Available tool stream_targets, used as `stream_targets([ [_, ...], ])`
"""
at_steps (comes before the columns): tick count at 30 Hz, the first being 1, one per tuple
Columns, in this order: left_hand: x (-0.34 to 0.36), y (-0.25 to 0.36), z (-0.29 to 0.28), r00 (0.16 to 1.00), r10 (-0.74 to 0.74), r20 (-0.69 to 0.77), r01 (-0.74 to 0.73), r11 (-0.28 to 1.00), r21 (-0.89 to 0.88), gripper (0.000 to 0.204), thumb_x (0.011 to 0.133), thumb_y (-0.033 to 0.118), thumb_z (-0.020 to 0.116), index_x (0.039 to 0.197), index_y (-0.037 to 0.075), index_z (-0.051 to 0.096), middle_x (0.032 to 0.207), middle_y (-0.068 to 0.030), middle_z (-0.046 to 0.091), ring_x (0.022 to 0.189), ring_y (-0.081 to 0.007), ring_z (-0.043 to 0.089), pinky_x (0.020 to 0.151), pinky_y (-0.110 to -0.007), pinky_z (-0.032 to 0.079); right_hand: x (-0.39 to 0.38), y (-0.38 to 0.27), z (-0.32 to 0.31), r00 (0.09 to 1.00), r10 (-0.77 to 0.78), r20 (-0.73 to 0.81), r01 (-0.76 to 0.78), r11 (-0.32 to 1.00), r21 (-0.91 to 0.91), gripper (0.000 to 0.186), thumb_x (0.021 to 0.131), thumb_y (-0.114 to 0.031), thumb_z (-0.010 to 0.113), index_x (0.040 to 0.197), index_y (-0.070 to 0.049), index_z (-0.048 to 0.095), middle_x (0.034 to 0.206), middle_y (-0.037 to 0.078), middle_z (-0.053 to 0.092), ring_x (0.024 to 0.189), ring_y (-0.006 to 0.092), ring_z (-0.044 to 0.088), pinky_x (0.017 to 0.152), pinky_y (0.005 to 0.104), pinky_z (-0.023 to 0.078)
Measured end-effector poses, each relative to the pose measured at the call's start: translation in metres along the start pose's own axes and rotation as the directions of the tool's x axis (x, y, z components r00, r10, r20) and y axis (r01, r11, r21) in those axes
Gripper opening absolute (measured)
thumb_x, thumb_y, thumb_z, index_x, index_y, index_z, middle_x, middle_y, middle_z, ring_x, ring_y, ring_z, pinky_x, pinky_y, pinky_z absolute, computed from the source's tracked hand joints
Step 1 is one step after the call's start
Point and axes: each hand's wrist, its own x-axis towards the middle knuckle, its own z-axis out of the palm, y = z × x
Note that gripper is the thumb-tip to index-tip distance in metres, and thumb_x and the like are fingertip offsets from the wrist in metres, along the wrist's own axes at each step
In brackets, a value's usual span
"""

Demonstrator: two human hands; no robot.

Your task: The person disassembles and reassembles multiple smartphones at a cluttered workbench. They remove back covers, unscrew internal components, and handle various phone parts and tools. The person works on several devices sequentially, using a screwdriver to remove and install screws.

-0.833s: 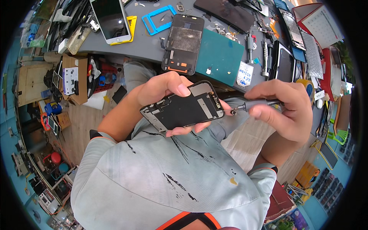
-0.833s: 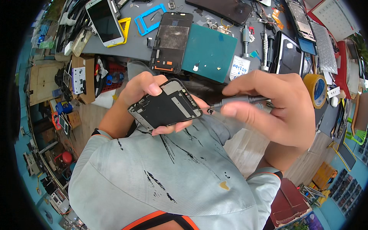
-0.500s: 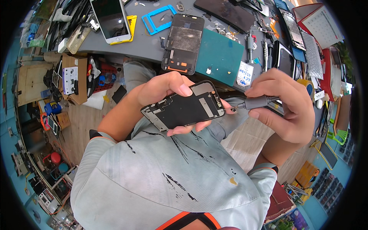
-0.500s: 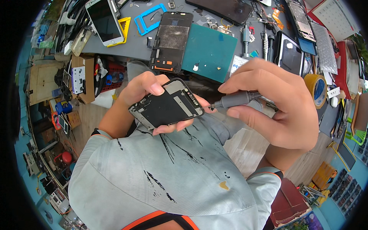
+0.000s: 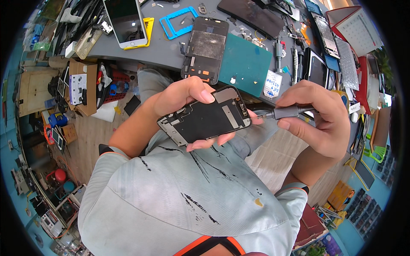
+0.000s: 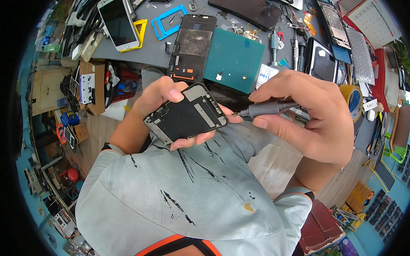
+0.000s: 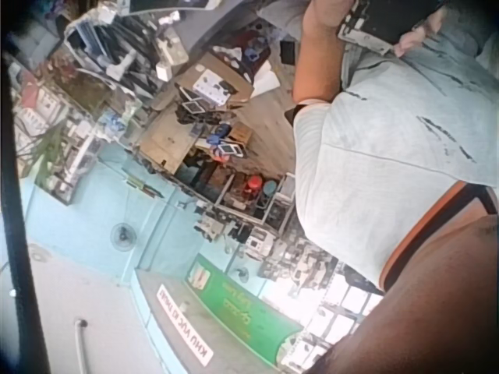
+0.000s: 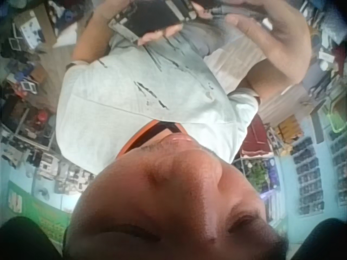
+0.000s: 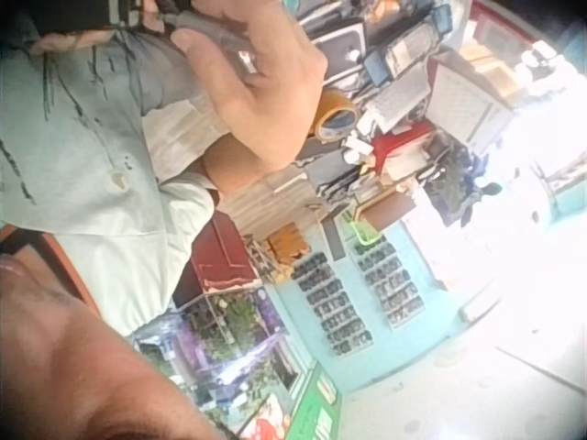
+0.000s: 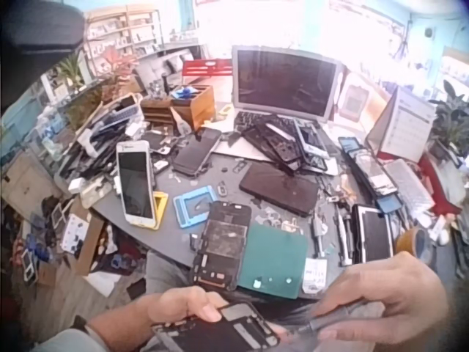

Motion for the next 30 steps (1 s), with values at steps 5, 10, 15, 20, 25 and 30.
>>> stream_targets([
  [5, 0.002, 0.002, 0.001, 1.000, 0.027, 0.010, -0.027, 1.000, -0.002, 0.096, 0.089, 0.042, 0.053, 0.158, -0.020, 0.031, 0.097, -0.0310, 0.069, 0.053, -0.0336, 0.069, 0.040, -0.039, 0.058, 0.003, 0.005, -0.002, 0.997, -0.069, -0.033, 0.069, 0.998, -0.007, 0.032, 0.079, 0.003, 0.088, 0.109, 0.005, 0.076, 0.103, 0.015, 0.078, 0.089, 0.0238, 0.078, 0.078, 0.0307, 0.060],
  [10, 0.003, 0.003, -0.002, 0.999, 0.024, 0.032, -0.024, 1.000, 0.003, 0.098, 0.089, 0.044, 0.052, 0.161, -0.019, 0.030, 0.097, -0.0291, 0.069, 0.055, -0.0332, 0.070, 0.043, -0.040, 0.058, 0.003, 0.007, -0.004, 0.999, -0.037, -0.036, 0.037, 0.999, 0.002, 0.034, 0.079, 0.004, 0.087, 0.111, 0.005, 0.075, 0.104, 0.015, 0.078, 0.092, 0.0229, 0.077, 0.079, 0.0311, 0.060],
  [15, 0.003, 0.002, -0.006, 1.000, -0.011, -0.011, 0.009, 0.990, -0.139, 0.113, 0.082, 0.045, 0.063, 0.162, -0.024, 0.022, 0.102, -0.0345, 0.067, 0.060, -0.0365, 0.071, 0.044, -0.045, 0.058, 0.001, 0.013, -0.007, 0.997, -0.020, -0.071, 0.022, 0.999, 0.025, 0.034, 0.081, 0.004, 0.087, 0.113, 0.006, 0.074, 0.108, 0.013, 0.077, 0.095, 0.0206, 0.075, 0.081, 0.0296, 0.059],
  [20, -0.006, 0.016, 0.001, 0.984, 0.138, -0.110, -0.148, 0.985, -0.090, 0.110, 0.088, 0.044, 0.060, 0.163, -0.023, 0.017, 0.105, -0.0320, 0.066, 0.065, -0.0401, 0.074, 0.053, -0.050, 0.066, -0.003, 0.012, -0.003, 0.933, 0.170, -0.316, -0.115, 0.976, 0.186, 0.032, 0.087, 0.003, 0.086, 0.116, 0.005, 0.073, 0.111, 0.009, 0.075, 0.094, 0.0151, 0.073, 0.081, 0.0263, 0.058],
  [25, 0.004, 0.083, 0.023, 0.847, 0.510, -0.153, -0.396, 0.795, 0.459, 0.088, 0.102, 0.044, 0.045, 0.161, -0.019, 0.027, 0.111, -0.0290, 0.068, 0.069, -0.0381, 0.076, 0.055, -0.048, 0.068, 0.028, 0.027, -0.020, 0.787, 0.211, -0.580, -0.198, 0.976, 0.087, 0.032, 0.094, -0.008, 0.085, 0.120, 0.005, 0.074, 0.108, 0.008, 0.077, 0.089, 0.0130, 0.074, 0.084, 0.0253, 0.059],
  [30, 0.055, 0.181, 0.031, 0.752, 0.613, -0.243, -0.250, 0.606, 0.755, 0.073, 0.104, 0.046, 0.031, 0.124, -0.016, 0.064, 0.087, -0.0330, 0.074, 0.070, -0.0430, 0.076, 0.067, -0.047, 0.067, 0.091, 0.066, -0.063, 0.762, -0.008, -0.648, -0.156, 0.968, -0.196, 0.033, 0.091, -0.023, 0.085, 0.113, 0.001, 0.080, 0.102, 0.012, 0.082, 0.087, 0.0204, 0.080, 0.081, 0.0324, 0.062],
])
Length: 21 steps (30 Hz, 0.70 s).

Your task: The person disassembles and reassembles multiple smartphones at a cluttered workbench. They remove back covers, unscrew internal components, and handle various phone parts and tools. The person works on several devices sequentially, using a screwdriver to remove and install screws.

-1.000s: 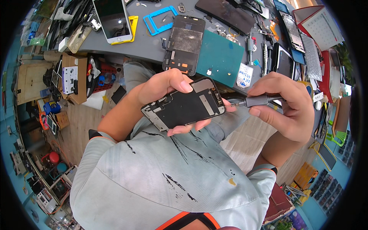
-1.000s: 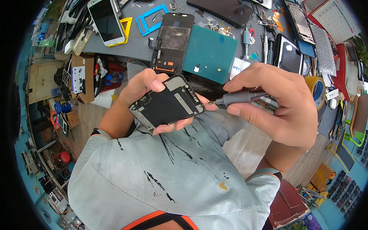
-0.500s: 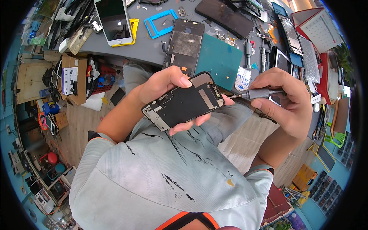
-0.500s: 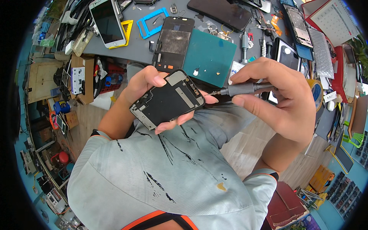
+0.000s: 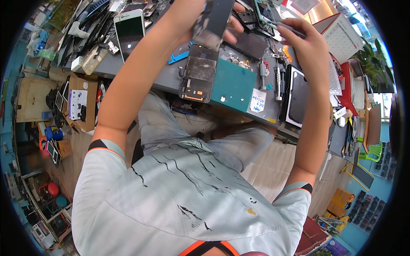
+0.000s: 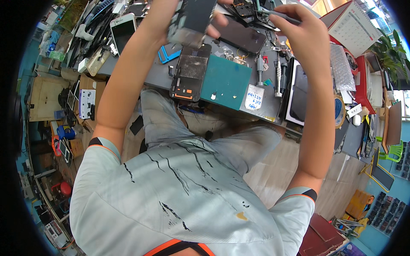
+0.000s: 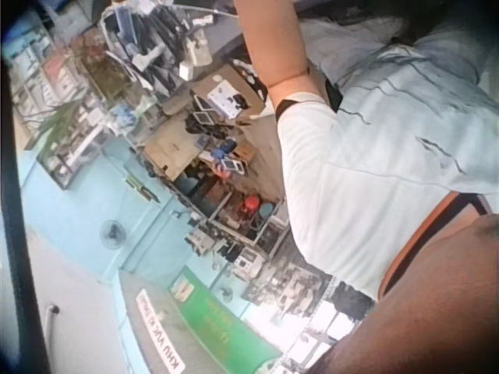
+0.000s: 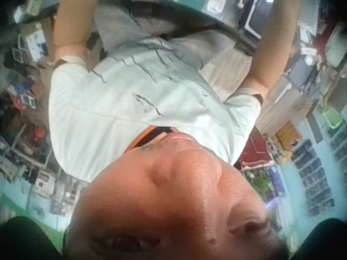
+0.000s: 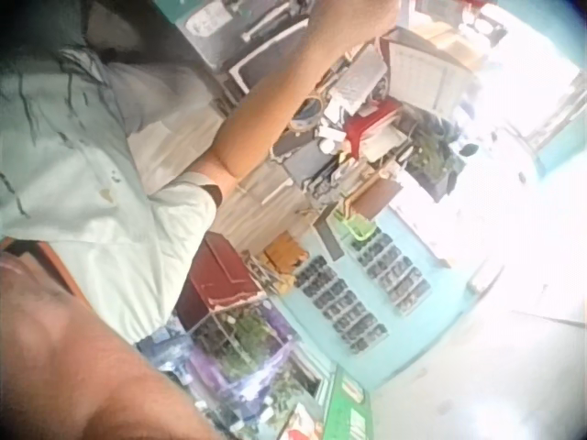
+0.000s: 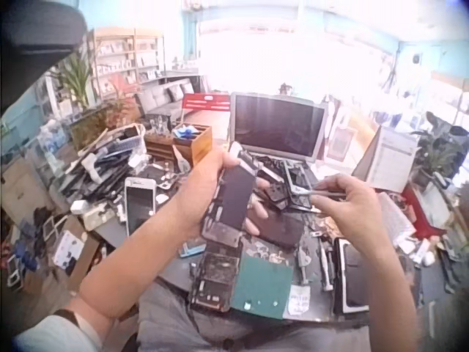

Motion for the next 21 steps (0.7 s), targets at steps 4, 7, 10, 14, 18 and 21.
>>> stream_targets([
  [4, 0.068, -0.008, -0.006, 0.988, 0.078, -0.134, -0.078, 0.997, -0.002, 0.061, 0.103, 0.050, 0.042, 0.120, -0.006, 0.060, 0.096, -0.0232, 0.072, 0.086, -0.0347, 0.078, 0.058, -0.050, 0.067, 0.051, 0.037, 0.019, 1.000, -0.005, 0.004, 0.006, 0.987, -0.158, 0.036, 0.093, -0.025, 0.084, 0.118, 0.001, 0.078, 0.104, 0.010, 0.081, 0.088, 0.0147, 0.077, 0.079, 0.0292, 0.061],
  [7, 0.097, -0.011, -0.006, 0.977, 0.084, -0.195, -0.089, 0.996, -0.015, 0.058, 0.104, 0.053, 0.045, 0.117, -0.001, 0.060, 0.093, -0.0191, 0.071, 0.084, -0.0322, 0.077, 0.056, -0.049, 0.066, 0.082, 0.050, 0.035, 0.999, -0.033, 0.006, 0.033, 0.963, -0.268, 0.034, 0.092, -0.024, 0.083, 0.115, 0.000, 0.079, 0.098, 0.012, 0.082, 0.079, 0.0164, 0.078, 0.075, 0.0304, 0.064],
  [10, 0.141, -0.024, -0.041, 0.997, 0.041, -0.068, -0.042, 0.999, -0.025, 0.056, 0.104, 0.056, 0.047, 0.113, 0.003, 0.062, 0.090, -0.0166, 0.070, 0.078, -0.0307, 0.076, 0.054, -0.048, 0.065, 0.111, 0.074, 0.051, 0.996, -0.086, -0.039, 0.076, 0.973, -0.217, 0.033, 0.090, -0.023, 0.085, 0.112, 0.000, 0.080, 0.095, 0.012, 0.083, 0.074, 0.0162, 0.078, 0.068, 0.0309, 0.062],
  [14, 0.150, -0.024, -0.034, 0.989, 0.048, -0.140, -0.044, 0.999, 0.028, 0.046, 0.103, 0.051, 0.050, 0.098, 0.008, 0.065, 0.080, -0.0100, 0.067, 0.062, -0.0262, 0.069, 0.051, -0.045, 0.063, 0.126, 0.086, 0.062, 0.992, -0.120, -0.047, 0.094, 0.924, -0.369, 0.032, 0.090, -0.022, 0.085, 0.112, 0.001, 0.079, 0.096, 0.011, 0.083, 0.068, 0.0167, 0.076, 0.067, 0.0311, 0.061],
  [18, 0.164, -0.028, -0.051, 0.989, 0.017, -0.146, -0.018, 1.000, -0.003, 0.039, 0.101, 0.045, 0.052, 0.091, 0.009, 0.064, 0.074, -0.0070, 0.062, 0.055, -0.0237, 0.065, 0.050, -0.041, 0.060, 0.137, 0.093, 0.072, 0.994, -0.080, -0.070, 0.056, 0.954, -0.296, 0.035, 0.081, -0.027, 0.086, 0.107, -0.003, 0.082, 0.098, 0.019, 0.081, 0.092, 0.0320, 0.079, 0.087, 0.0396, 0.061],
  [21, 0.168, -0.031, -0.051, 0.981, 0.049, -0.188, -0.047, 0.999, 0.013, 0.038, 0.100, 0.043, 0.052, 0.087, 0.010, 0.064, 0.071, -0.0061, 0.061, 0.055, -0.0232, 0.064, 0.050, -0.039, 0.058, 0.138, 0.094, 0.071, 0.998, -0.022, -0.053, 0.006, 0.961, -0.277, 0.036, 0.081, -0.027, 0.087, 0.107, -0.003, 0.082, 0.099, 0.019, 0.081, 0.093, 0.0323, 0.079, 0.087, 0.0400, 0.061],
])
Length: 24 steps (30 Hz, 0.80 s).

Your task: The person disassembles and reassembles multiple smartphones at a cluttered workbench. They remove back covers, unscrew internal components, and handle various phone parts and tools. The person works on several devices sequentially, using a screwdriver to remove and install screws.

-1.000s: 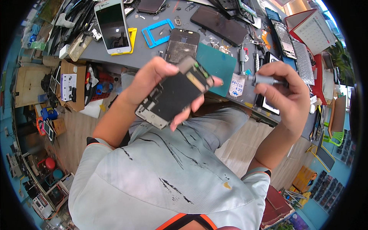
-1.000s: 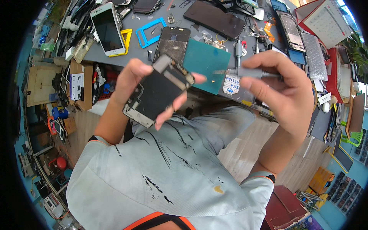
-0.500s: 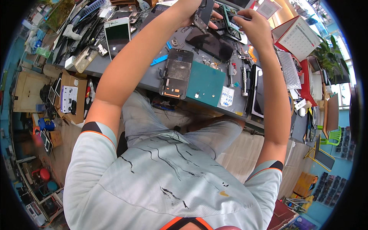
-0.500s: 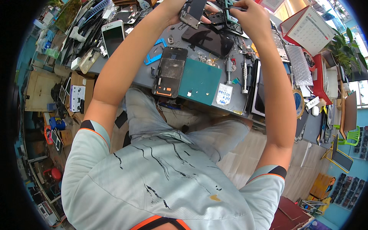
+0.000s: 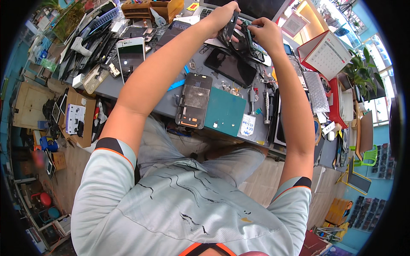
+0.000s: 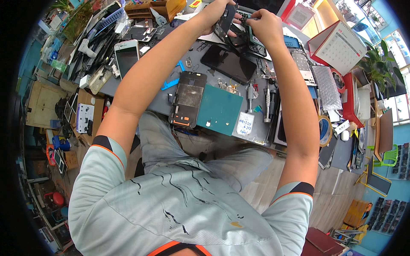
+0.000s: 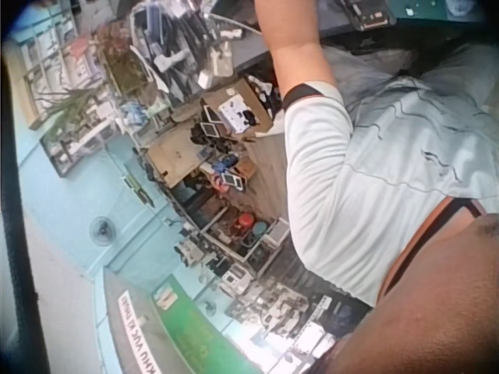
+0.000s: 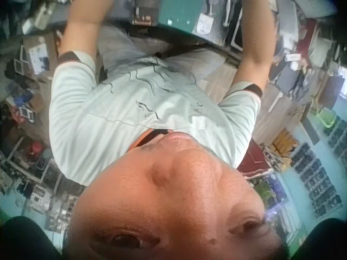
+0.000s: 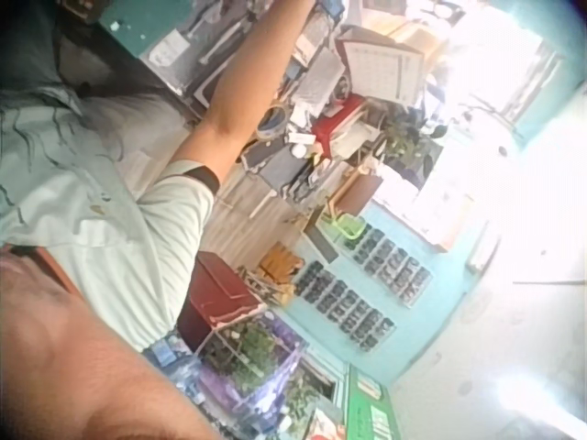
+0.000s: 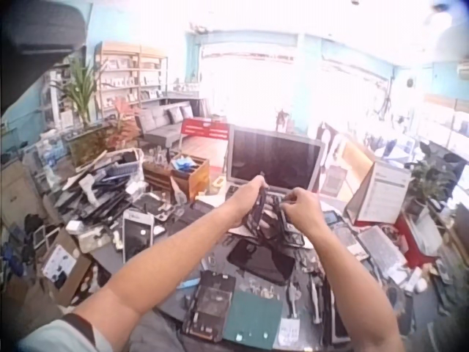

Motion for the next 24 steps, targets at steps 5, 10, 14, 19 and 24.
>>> stream_targets([
  [5, 0.002, -0.004, -0.001, 0.999, -0.005, -0.035, 0.008, 0.996, 0.085, 0.045, 0.099, 0.046, 0.052, 0.107, 0.003, 0.061, 0.089, -0.0143, 0.066, 0.063, -0.0297, 0.068, 0.055, -0.041, 0.061, 0.004, 0.007, 0.004, 0.999, -0.039, -0.006, 0.039, 0.999, -0.009, 0.035, 0.081, -0.026, 0.088, 0.106, -0.003, 0.082, 0.098, 0.018, 0.081, 0.093, 0.0322, 0.079, 0.087, 0.0399, 0.061],
  [10, -0.006, -0.005, 0.007, 0.997, 0.009, -0.083, 0.006, 0.982, 0.187, 0.070, 0.092, 0.052, 0.060, 0.130, -0.006, 0.057, 0.119, -0.0224, 0.065, 0.079, -0.0390, 0.074, 0.062, -0.047, 0.065, 0.005, 0.012, 0.006, 1.000, -0.017, 0.007, 0.017, 1.000, 0.005, 0.034, 0.082, -0.026, 0.088, 0.106, -0.003, 0.082, 0.097, 0.018, 0.081, 0.092, 0.0326, 0.079, 0.087, 0.0401, 0.061],
  [14, -0.003, -0.005, 0.007, 0.997, -0.006, -0.073, 0.020, 0.982, 0.188, 0.068, 0.092, 0.051, 0.058, 0.129, -0.007, 0.058, 0.118, -0.0242, 0.066, 0.082, -0.0401, 0.075, 0.061, -0.048, 0.064, 0.008, 0.017, 0.011, 0.999, -0.050, 0.003, 0.050, 0.999, 0.010, 0.034, 0.082, -0.026, 0.088, 0.106, -0.002, 0.082, 0.097, 0.018, 0.081, 0.091, 0.0321, 0.079, 0.087, 0.0399, 0.061],
  [19, -0.006, 0.001, 0.008, 0.996, -0.072, -0.058, 0.083, 0.974, 0.209, 0.069, 0.093, 0.050, 0.057, 0.128, -0.009, 0.058, 0.118, -0.0263, 0.067, 0.085, -0.0413, 0.075, 0.062, -0.049, 0.064, 0.004, 0.014, 0.009, 0.999, -0.037, 0.001, 0.037, 0.999, -0.007, 0.034, 0.083, -0.026, 0.087, 0.106, -0.002, 0.082, 0.098, 0.018, 0.082, 0.092, 0.0314, 0.079, 0.088, 0.0392, 0.061],
  [24, 0.001, -0.005, 0.008, 0.995, -0.011, -0.098, 0.028, 0.984, 0.176, 0.068, 0.093, 0.048, 0.058, 0.128, -0.009, 0.058, 0.116, -0.0259, 0.065, 0.088, -0.0402, 0.073, 0.062, -0.051, 0.066, 0.000, 0.008, 0.000, 1.000, -0.015, 0.006, 0.015, 1.000, 0.003, 0.033, 0.083, -0.026, 0.086, 0.106, -0.002, 0.082, 0.099, 0.018, 0.082, 0.092, 0.0307, 0.080, 0.087, 0.0390, 0.061],
])
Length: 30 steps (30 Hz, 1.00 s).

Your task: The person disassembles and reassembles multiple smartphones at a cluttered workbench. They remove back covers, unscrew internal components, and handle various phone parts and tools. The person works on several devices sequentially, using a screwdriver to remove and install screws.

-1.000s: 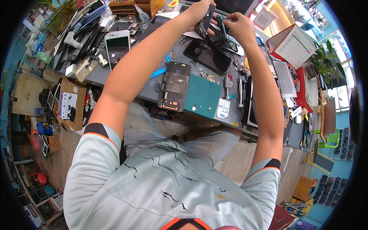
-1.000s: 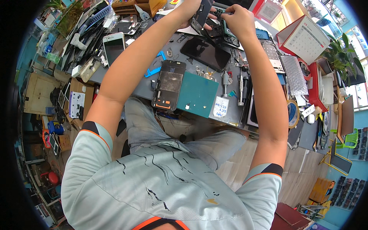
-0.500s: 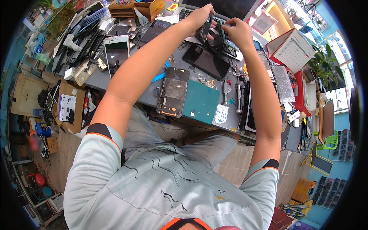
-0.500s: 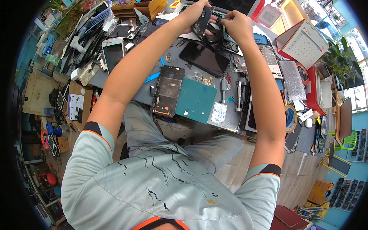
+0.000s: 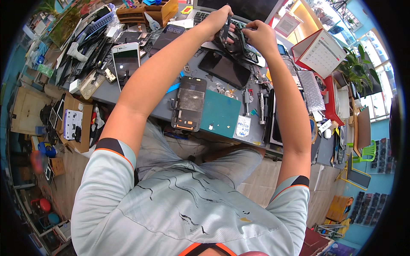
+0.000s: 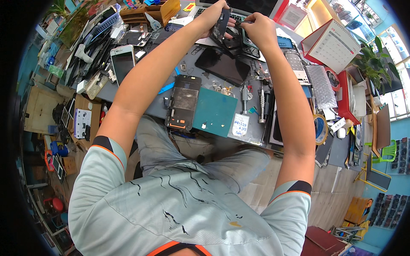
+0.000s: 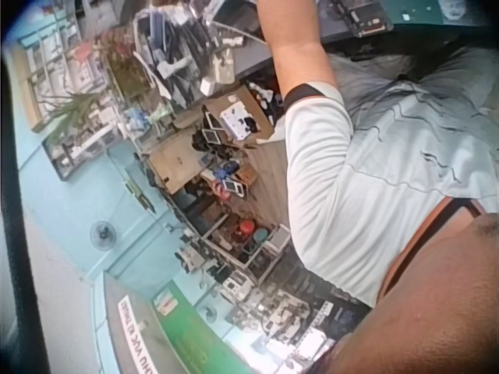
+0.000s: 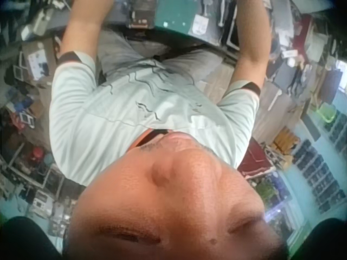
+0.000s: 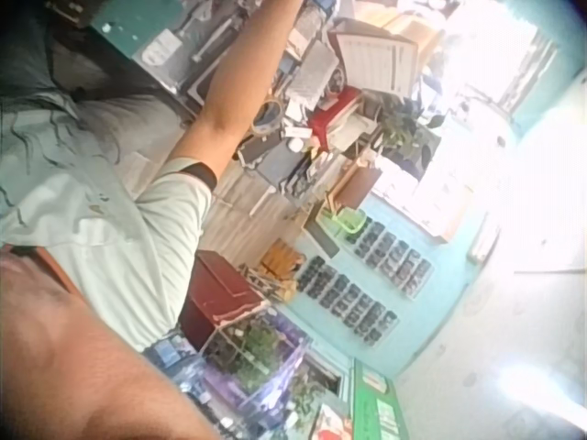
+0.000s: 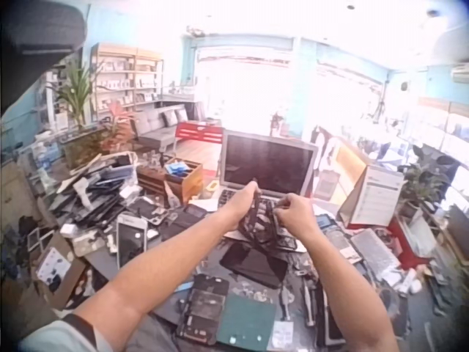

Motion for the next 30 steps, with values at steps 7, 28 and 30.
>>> stream_targets([
  [7, 0.009, -0.002, 0.006, 0.997, 0.066, -0.050, -0.068, 0.997, -0.045, 0.069, 0.093, 0.048, 0.058, 0.132, -0.009, 0.054, 0.114, -0.0271, 0.066, 0.085, -0.0401, 0.073, 0.065, -0.052, 0.069, -0.014, -0.009, -0.025, 1.000, 0.012, -0.026, -0.011, 0.999, 0.033, 0.034, 0.085, -0.026, 0.086, 0.108, -0.001, 0.081, 0.097, 0.016, 0.082, 0.083, 0.0254, 0.080, 0.081, 0.0360, 0.062],
  [28, -0.289, 0.006, 0.024, 0.632, 0.019, 0.774, 0.377, 0.866, -0.329, 0.072, 0.114, 0.053, 0.040, 0.160, -0.003, 0.036, 0.124, -0.0465, 0.064, 0.073, -0.0407, 0.078, 0.054, -0.040, 0.066, -0.215, -0.151, -0.187, 0.980, -0.021, 0.196, -0.141, 0.617, 0.774, 0.034, 0.088, 0.003, 0.084, 0.116, 0.003, 0.066, 0.116, 0.022, 0.075, 0.083, 0.0174, 0.073, 0.068, 0.0275, 0.061],
  [30, -0.299, -0.003, 0.020, 0.598, -0.004, 0.801, 0.399, 0.868, -0.294, 0.072, 0.114, 0.052, 0.041, 0.159, -0.004, 0.038, 0.125, -0.0471, 0.064, 0.073, -0.0401, 0.078, 0.054, -0.039, 0.065, -0.227, -0.162, -0.186, 0.950, -0.006, 0.312, -0.225, 0.680, 0.698, 0.033, 0.088, -0.003, 0.086, 0.112, 0.003, 0.063, 0.116, 0.024, 0.068, 0.080, 0.0164, 0.070, 0.063, 0.0252, 0.058],
])
